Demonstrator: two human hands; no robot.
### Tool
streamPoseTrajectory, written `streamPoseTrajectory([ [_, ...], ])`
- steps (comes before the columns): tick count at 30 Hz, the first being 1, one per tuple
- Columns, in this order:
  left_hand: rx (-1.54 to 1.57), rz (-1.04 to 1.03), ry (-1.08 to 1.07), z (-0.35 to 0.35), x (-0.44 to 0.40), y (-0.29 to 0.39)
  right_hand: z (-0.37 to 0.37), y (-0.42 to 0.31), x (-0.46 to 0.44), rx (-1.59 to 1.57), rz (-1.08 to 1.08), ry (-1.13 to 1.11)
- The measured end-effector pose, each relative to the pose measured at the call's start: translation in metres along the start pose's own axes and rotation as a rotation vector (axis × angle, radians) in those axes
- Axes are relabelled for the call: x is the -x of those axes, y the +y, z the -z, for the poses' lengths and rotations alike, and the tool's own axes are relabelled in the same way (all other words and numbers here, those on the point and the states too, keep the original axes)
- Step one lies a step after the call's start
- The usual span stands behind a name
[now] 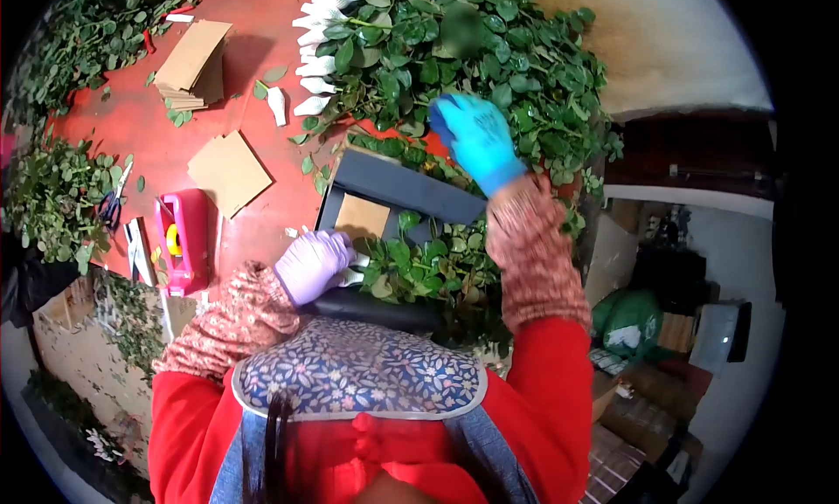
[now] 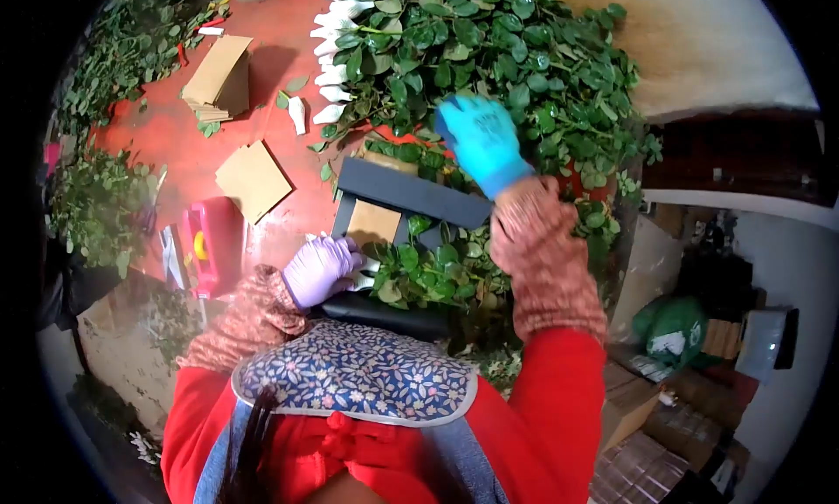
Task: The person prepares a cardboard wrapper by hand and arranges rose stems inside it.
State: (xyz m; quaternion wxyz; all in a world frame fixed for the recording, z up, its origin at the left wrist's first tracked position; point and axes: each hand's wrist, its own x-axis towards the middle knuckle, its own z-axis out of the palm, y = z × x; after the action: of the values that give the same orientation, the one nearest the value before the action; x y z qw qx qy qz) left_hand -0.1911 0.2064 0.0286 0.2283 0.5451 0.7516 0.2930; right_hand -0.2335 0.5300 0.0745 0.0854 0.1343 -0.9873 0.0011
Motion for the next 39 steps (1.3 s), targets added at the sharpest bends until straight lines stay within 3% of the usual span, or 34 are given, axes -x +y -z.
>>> streamPoseTrajectory([
  [2,-0.029,0.054,-0.054,-0.001,0.000,0.000,-0.044,0.004,-0.023,0.105,-0.102,-0.051],
  [4,0.022,0.024,-0.066,0.003,0.000,-0.001,-0.087,0.015,-0.040,0.279,-0.150,-0.315],
  [6,-0.031,0.052,-0.098,-0.003,0.002,-0.006,-0.128,0.030,-0.039,0.253,-0.223,-0.402],
  [7,-0.023,0.044,-0.069,-0.002,0.004,-0.004,-0.099,0.014,-0.037,0.191,-0.220,-0.353],
  [10,0.028,-0.005,0.010,-0.006,0.003,-0.007,-0.071,-0.005,-0.015,0.194,-0.039,-0.574],
  [13,0.013,0.046,-0.015,0.001,0.002,0.000,-0.086,-0.008,0.020,0.038,-0.018,-0.763],
  [16,0.002,0.025,0.009,0.004,0.002,0.001,-0.078,-0.004,0.020,0.027,-0.041,-0.682],
  [18,0.012,0.021,-0.005,-0.002,0.005,-0.003,-0.081,0.009,0.024,-0.017,0.005,-0.458],
  [19,0.023,0.032,0.025,-0.004,0.006,-0.003,-0.063,0.006,0.015,-0.010,-0.046,-0.525],
  [22,0.054,-0.003,0.061,-0.003,0.006,-0.003,-0.044,0.021,0.017,-0.127,-0.028,-0.318],
  [23,0.066,-0.006,0.076,-0.005,0.005,-0.004,-0.039,0.022,0.016,-0.078,-0.173,-0.377],
  [24,0.076,-0.008,0.091,-0.006,0.004,-0.005,-0.044,0.019,0.014,-0.073,-0.175,-0.376],
  [26,0.049,-0.041,0.086,-0.005,0.004,-0.005,-0.070,0.014,0.018,0.184,-0.193,-0.530],
  [27,0.042,-0.021,0.058,-0.002,0.003,-0.003,-0.088,0.018,0.026,0.140,-0.175,-0.657],
  [32,0.070,0.045,0.028,0.000,0.005,-0.001,-0.135,0.036,0.047,0.226,-0.103,-0.492],
  [33,0.080,0.022,0.049,0.001,0.005,-0.001,-0.088,0.023,0.030,0.087,-0.173,-0.500],
  [36,0.084,-0.004,0.087,-0.005,0.006,-0.007,-0.020,0.017,0.020,-0.024,-0.187,-0.086],
  [39,0.048,0.036,0.029,-0.010,0.006,-0.011,0.062,-0.018,0.009,-0.016,-0.028,0.237],
])
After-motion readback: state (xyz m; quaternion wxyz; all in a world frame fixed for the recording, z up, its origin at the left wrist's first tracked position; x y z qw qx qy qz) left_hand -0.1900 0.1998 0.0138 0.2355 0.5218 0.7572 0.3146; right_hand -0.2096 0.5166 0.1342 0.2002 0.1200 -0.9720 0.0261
